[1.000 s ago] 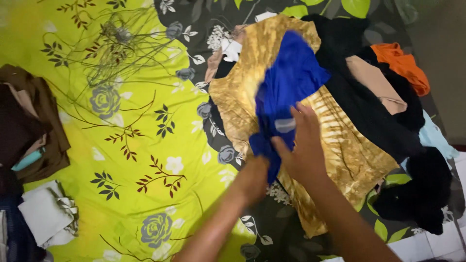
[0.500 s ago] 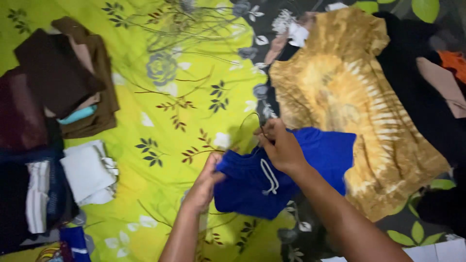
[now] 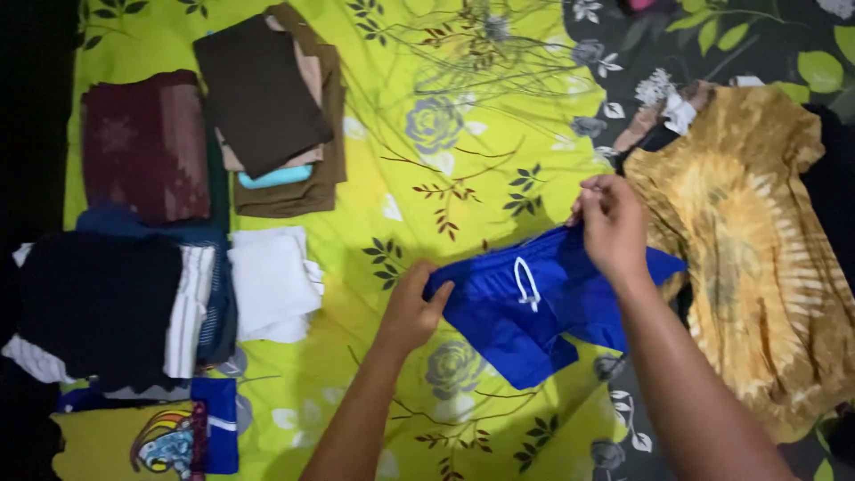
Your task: Folding and stacking various items of laundry on a bed.
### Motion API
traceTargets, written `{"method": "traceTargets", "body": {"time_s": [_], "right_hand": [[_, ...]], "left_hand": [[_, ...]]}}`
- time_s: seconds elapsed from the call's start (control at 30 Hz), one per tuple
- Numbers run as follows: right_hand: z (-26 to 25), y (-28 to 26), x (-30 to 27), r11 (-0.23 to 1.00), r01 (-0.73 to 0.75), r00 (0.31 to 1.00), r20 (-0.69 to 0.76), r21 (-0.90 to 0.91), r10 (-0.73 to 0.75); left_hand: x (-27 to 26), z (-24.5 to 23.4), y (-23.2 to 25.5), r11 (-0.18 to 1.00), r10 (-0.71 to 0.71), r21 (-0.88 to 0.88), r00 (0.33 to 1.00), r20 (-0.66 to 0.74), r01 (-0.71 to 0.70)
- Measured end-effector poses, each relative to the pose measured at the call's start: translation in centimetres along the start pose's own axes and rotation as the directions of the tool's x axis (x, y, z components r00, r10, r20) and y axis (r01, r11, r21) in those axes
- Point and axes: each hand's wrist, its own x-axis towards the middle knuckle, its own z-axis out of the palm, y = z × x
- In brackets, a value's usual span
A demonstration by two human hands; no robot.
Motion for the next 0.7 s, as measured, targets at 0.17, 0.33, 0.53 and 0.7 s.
{"method": "traceTargets", "body": {"time_s": [0.17,0.33,0.53,0.7], "right_hand": [[0.8,5.1,3.2,0.805,-0.244,0.907,-0.166,0.541,0.387],[4.1,-2.6,10.3,0.774,-0.235,0.887,-0.197,0.588,0.419],[6.4,-3.8,28.4,0.990,0.139,0.975,-0.177,0.031,-0.131],[7.1,6.2,33.3,0.466,0.116,0.991,0.068,-0.877,-0.119]], "left_hand": [[-3.3,-1.5,-2.5,0.978,-0.210,0.002,0.974,-0.091,0.211],[-5.1,-2.6,-0.3,0.982,-0.159,0.112,0.987,0.028,0.155],[-5.1,-1.6,5.4,0.994,-0.068,-0.062,0.955,0.289,0.090],[-4.4,-0.6,9.4,0.956,-0.212,-0.155,0.952,0.220,0.248]]}}
